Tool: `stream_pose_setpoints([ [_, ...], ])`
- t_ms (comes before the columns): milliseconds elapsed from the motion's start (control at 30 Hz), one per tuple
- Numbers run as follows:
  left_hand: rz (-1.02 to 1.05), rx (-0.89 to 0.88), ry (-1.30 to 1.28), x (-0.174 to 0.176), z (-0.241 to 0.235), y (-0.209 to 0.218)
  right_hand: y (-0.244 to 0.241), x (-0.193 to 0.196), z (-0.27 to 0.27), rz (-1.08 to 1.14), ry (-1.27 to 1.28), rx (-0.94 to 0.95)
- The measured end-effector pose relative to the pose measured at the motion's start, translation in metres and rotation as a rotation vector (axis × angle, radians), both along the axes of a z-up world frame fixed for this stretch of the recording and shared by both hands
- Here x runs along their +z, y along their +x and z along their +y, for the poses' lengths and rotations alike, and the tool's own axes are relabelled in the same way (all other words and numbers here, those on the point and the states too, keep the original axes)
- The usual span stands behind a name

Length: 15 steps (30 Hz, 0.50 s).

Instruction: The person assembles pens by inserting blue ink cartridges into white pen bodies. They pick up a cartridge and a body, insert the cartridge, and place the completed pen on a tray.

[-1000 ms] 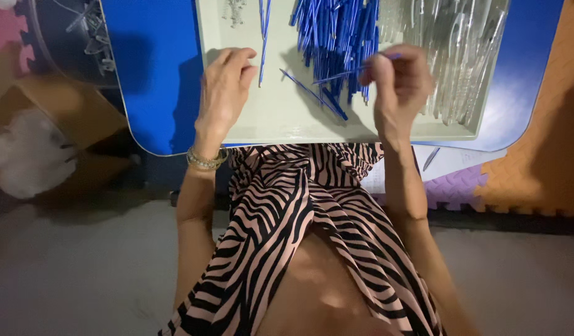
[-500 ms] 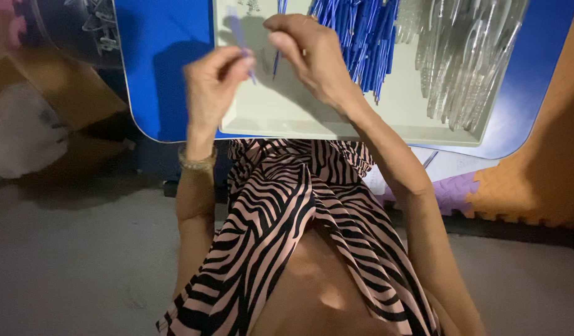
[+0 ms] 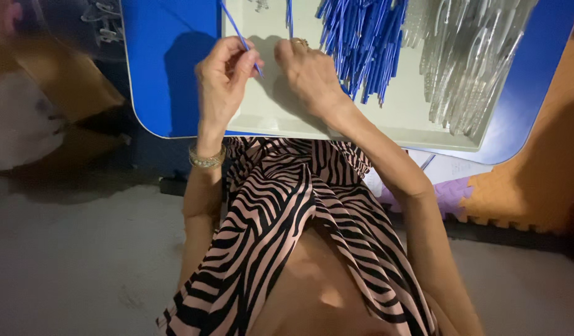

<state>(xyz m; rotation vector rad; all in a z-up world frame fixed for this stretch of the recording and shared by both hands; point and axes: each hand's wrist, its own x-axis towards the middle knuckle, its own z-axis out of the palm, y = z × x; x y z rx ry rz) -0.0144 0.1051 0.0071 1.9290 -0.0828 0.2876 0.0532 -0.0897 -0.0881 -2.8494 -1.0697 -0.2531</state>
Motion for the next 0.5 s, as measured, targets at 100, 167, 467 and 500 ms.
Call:
stream_pose_setpoints([
  [100,0.092,-0.043,-0.13,-0.009,-0.005,-0.002,0.002,0.039,-0.016,0.522,0.316,0.037],
  [167,0.15,-0.059,-0.162,-0.015,-0.008,0.001,0.005,0.062,-0.025,0.69,0.689,0.087],
  [467,0.294,-0.136,-0.372,-0.014,-0.016,0.006,0.003,0.089,-0.027,1.203,1.138,-0.037],
  [500,0.291,-0.134,-0.371,-0.015,-0.015,0.008,0.005,0.079,-0.028,1.202,1.138,-0.033],
])
